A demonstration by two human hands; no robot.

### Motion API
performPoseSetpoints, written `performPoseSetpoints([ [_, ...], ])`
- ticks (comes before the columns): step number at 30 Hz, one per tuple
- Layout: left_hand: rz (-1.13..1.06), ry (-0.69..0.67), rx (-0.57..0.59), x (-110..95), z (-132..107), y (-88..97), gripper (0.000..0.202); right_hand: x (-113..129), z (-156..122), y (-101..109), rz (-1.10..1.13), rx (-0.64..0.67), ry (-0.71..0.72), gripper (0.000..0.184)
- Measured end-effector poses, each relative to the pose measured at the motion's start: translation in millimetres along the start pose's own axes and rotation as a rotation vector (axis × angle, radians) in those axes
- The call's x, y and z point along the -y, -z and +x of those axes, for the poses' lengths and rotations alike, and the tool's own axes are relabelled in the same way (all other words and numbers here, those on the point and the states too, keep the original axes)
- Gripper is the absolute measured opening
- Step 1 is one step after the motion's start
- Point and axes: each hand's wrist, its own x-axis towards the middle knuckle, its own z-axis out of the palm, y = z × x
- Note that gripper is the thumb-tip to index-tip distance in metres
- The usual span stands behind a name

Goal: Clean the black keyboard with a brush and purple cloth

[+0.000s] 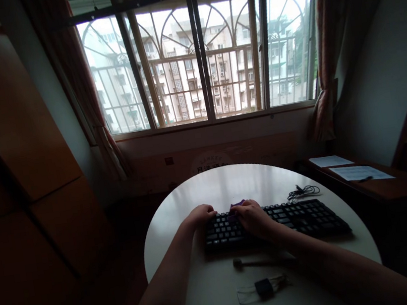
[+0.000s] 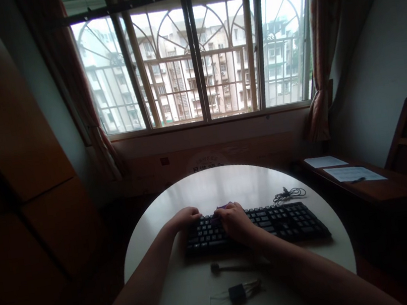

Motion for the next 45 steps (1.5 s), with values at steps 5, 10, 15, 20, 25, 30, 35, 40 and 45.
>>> performPoseSetpoints([
  [5, 0.014, 0.001, 0.003, -1.8, -1.4, 1.6, 0.035, 3.0, -0.2, 3.9, -0.057, -0.035, -0.037, 0.033],
  [10, 0.002, 0.010, 0.003, -4.1, -3.6, 2.3, 0.035, 3.8, -2.2, 7.9, -0.072, -0.040, -0.040, 0.028],
  [15, 0.000, 0.007, -0.002, -4.7, -4.4, 2.2, 0.034, 5.2, -2.2, 8.4, -0.088, -0.024, -0.069, 0.022],
  [20, -0.016, 0.004, -0.002, -3.7, -4.4, 1.9, 0.035, 4.0, -3.0, 6.5, -0.077, -0.055, -0.048, 0.021],
  [25, -0.022, 0.001, -0.002, -3.9, -4.6, 2.3, 0.034, -0.5, -3.3, 2.6, 0.003, -0.113, 0.024, 0.018],
  [30, -0.026, 0.010, 0.002, -3.1, -3.5, 1.6, 0.033, -1.8, -2.2, 2.5, 0.003, -0.114, 0.051, 0.018],
  [35, -0.010, -0.010, -0.008, -1.0, -2.2, 0.3, 0.033, -1.6, -1.9, 5.8, -0.039, -0.085, 0.057, 0.021],
  [40, -0.022, -0.010, 0.000, -1.9, -3.4, 1.3, 0.034, -1.2, -3.3, 7.8, -0.054, -0.065, 0.080, 0.023],
  [45, -0.025, 0.005, 0.004, -4.0, -4.6, 2.4, 0.035, -3.2, -3.1, 6.4, -0.015, -0.061, 0.089, 0.024],
])
